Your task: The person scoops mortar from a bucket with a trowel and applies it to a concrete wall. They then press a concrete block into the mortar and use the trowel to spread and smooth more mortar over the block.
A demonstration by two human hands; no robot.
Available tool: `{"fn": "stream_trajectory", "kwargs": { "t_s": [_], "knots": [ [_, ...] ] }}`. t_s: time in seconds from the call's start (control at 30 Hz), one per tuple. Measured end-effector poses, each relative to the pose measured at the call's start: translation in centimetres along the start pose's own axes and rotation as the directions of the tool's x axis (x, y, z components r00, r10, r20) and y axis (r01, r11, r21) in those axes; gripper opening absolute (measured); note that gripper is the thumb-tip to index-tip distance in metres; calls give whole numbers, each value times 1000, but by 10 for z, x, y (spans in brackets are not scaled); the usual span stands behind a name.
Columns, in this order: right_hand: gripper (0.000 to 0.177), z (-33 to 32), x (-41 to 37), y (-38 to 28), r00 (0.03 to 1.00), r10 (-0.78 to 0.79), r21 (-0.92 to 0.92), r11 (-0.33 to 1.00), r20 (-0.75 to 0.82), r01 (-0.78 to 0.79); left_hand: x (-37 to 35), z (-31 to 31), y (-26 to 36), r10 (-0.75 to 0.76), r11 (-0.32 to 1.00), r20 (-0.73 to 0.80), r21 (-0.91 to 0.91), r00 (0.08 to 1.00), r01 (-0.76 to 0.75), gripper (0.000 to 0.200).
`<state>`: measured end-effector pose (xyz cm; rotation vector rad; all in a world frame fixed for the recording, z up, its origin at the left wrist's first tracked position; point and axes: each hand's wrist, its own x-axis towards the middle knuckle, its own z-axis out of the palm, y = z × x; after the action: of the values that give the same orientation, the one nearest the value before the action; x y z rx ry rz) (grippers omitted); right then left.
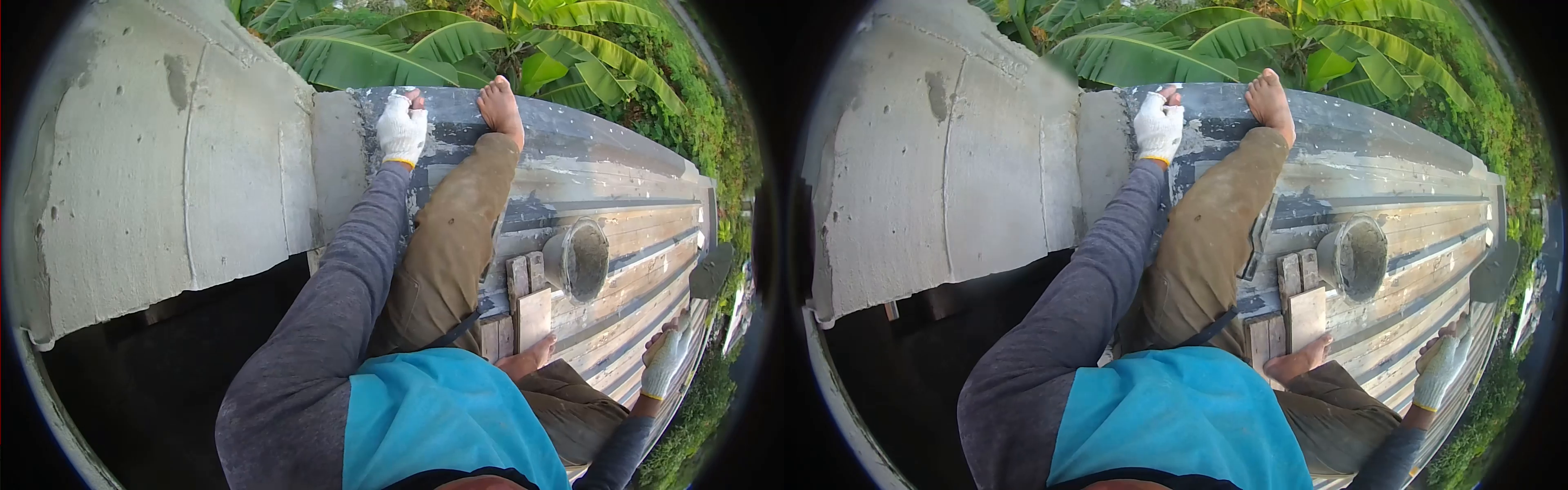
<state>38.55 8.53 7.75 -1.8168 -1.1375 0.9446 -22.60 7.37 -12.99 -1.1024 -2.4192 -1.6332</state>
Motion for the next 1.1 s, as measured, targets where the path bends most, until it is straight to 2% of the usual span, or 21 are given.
{"fn": "stream_trajectory", "kwargs": {
  "t_s": [0.03, 0.07, 0.1, 0.13, 0.2, 0.27, 0.3, 0.37, 0.4, 0.43, 0.47, 0.5, 0.53, 0.6, 0.67, 0.77, 0.8, 0.87, 0.93, 1.03, 1.1],
  "knots": [
    [37, 13, -10, -7, 999, -34, -68, 997, -13, 33, -6, -4, 12, 25, 989, -15, 147, 1000, -22, 33],
    [34, 3, 7, 3, 998, 0, -214, 977, 66, 14, -12, -3, 15, 248, 958, -97, 170, 964, -229, 40],
    [29, 12, 2, -6, 994, 30, -295, 955, 108, 3, -15, -6, 14, 351, 907, -66, 271, 934, -322, 38],
    [28, 20, 1, -18, 984, 50, -550, 834, 172, 54, -20, -13, 15, 136, 970, 90, 192, 987, -151, 35],
    [36, 10, 31, 12, 922, -111, -798, 470, 370, 377, -26, -16, -1, -28, 986, 116, 168, 993, 9, 33],
    [34, 29, 42, 19, 926, 113, -897, 312, 361, 312, -32, -27, 25, 302, 812, -40, 534, 953, -235, 40],
    [37, 40, 42, 23, 916, 172, -920, 221, 363, 323, -31, -32, 26, 264, 829, -14, 514, 965, -219, 44],
    [43, 58, 56, 47, 854, 294, -900, 214, 429, 379, -34, -44, 36, 235, 842, 19, 496, 972, -213, 47],
    [45, 69, 60, 55, 809, 332, -873, 240, 485, 425, -34, -53, 46, -1, 927, 72, 374, 997, -26, 45],
    [45, 81, 70, 74, 831, 345, -899, 140, 438, 415, -36, -62, 54, -229, 947, 156, 264, 961, 183, 43],
    [45, 90, 77, 90, 831, 347, -900, 148, 435, 410, -41, -71, 62, -222, 948, 162, 266, 961, 175, 43],
    [45, 97, 84, 103, 839, 346, -906, 104, 421, 411, -50, -79, 71, 87, 932, 84, 344, 993, -111, 37],
    [44, 102, 89, 113, 847, 343, -909, 60, 407, 413, -59, -88, 78, 395, 821, 32, 436, 918, -368, 32],
    [43, 113, 89, 127, 852, 348, -920, 111, 391, 377, -80, -118, 79, 491, 791, 47, 393, 870, -468, 25],
    [41, 123, 93, 143, 855, 350, -924, 158, 382, 348, -113, -153, 86, 499, 772, 52, 428, 865, -471, 19],
    [38, 135, 95, 162, 864, 294, -907, 239, 409, 348, -164, -208, 74, 524, 787, 113, 315, 844, -530, 21],
    [38, 134, 96, 162, 860, 296, -904, 243, 415, 353, -188, -226, 68, 444, 835, 75, 326, 893, -443, 24],
    [36, 124, 95, 160, 835, 267, -870, 261, 482, 419, -220, -255, 41, 37, 943, -105, 332, 994, 0, 30],
    [36, 118, 99, 172, 827, 226, -843, 313, 514, 439, -254, -287, 15, -232, 897, -224, 327, 947, 297, 38],
    [39, 121, 101, 178, 816, 231, -829, 343, 531, 442, -248, -253, 26, -307, 898, -285, 229, 908, 375, 31],
    [40, 129, 103, 188, 785, 236, -801, 365, 573, 475, -214, -173, 38, -267, 913, -278, 233, 923, 335, 27]
  ]
}}
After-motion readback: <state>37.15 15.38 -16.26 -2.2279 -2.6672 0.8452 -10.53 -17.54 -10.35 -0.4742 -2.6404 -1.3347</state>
